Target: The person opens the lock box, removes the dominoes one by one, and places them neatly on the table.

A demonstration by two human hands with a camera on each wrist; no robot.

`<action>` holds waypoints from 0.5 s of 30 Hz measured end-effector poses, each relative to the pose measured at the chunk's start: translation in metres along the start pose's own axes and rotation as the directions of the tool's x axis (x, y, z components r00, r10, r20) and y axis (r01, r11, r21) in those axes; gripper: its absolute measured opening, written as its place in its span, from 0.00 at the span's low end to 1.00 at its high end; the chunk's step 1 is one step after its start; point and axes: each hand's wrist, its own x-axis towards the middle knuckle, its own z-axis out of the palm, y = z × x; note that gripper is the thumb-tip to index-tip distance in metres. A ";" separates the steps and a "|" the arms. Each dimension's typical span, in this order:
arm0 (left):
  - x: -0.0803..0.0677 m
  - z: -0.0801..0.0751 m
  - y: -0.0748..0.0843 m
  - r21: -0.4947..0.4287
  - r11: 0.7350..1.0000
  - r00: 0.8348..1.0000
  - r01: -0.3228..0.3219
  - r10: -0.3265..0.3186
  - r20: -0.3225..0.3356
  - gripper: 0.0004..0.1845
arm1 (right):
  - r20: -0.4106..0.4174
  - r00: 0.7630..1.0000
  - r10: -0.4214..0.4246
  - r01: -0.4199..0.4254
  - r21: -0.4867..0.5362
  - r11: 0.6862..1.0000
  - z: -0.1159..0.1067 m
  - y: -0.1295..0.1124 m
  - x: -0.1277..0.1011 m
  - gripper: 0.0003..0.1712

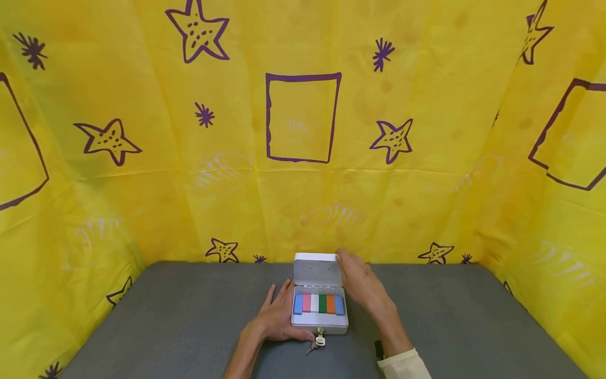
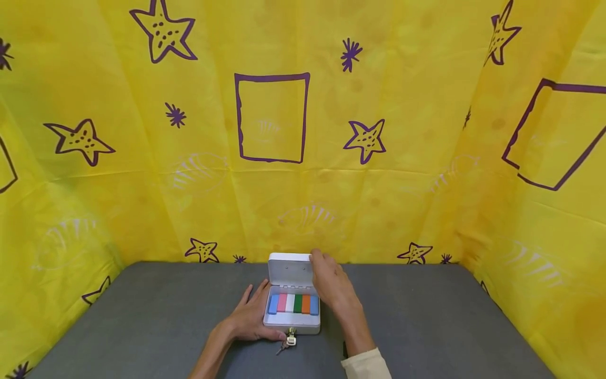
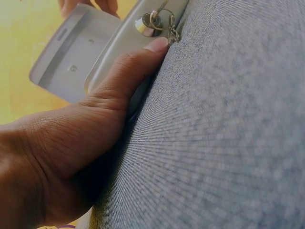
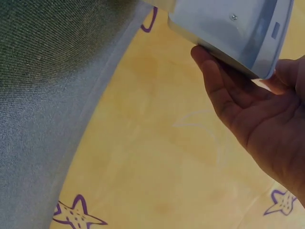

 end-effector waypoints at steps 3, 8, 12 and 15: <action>-0.001 0.000 0.000 -0.007 1.000 1.000 0.002 -0.002 0.008 0.76 | 0.000 1.000 0.014 -0.014 0.003 1.000 0.001 0.000 0.000 0.10; 0.001 0.001 -0.001 -0.014 1.000 1.000 0.001 -0.001 0.009 0.76 | 0.014 1.000 0.023 -0.023 0.012 1.000 0.000 0.000 0.000 0.13; 0.003 0.003 -0.004 -0.013 1.000 1.000 0.005 -0.005 0.004 0.76 | 0.019 0.999 0.028 -0.029 0.022 0.999 -0.002 0.001 0.000 0.14; 0.004 0.004 -0.005 -0.006 1.000 1.000 0.004 -0.004 0.002 0.76 | 0.028 0.998 0.050 -0.051 0.036 0.998 -0.003 0.001 0.001 0.16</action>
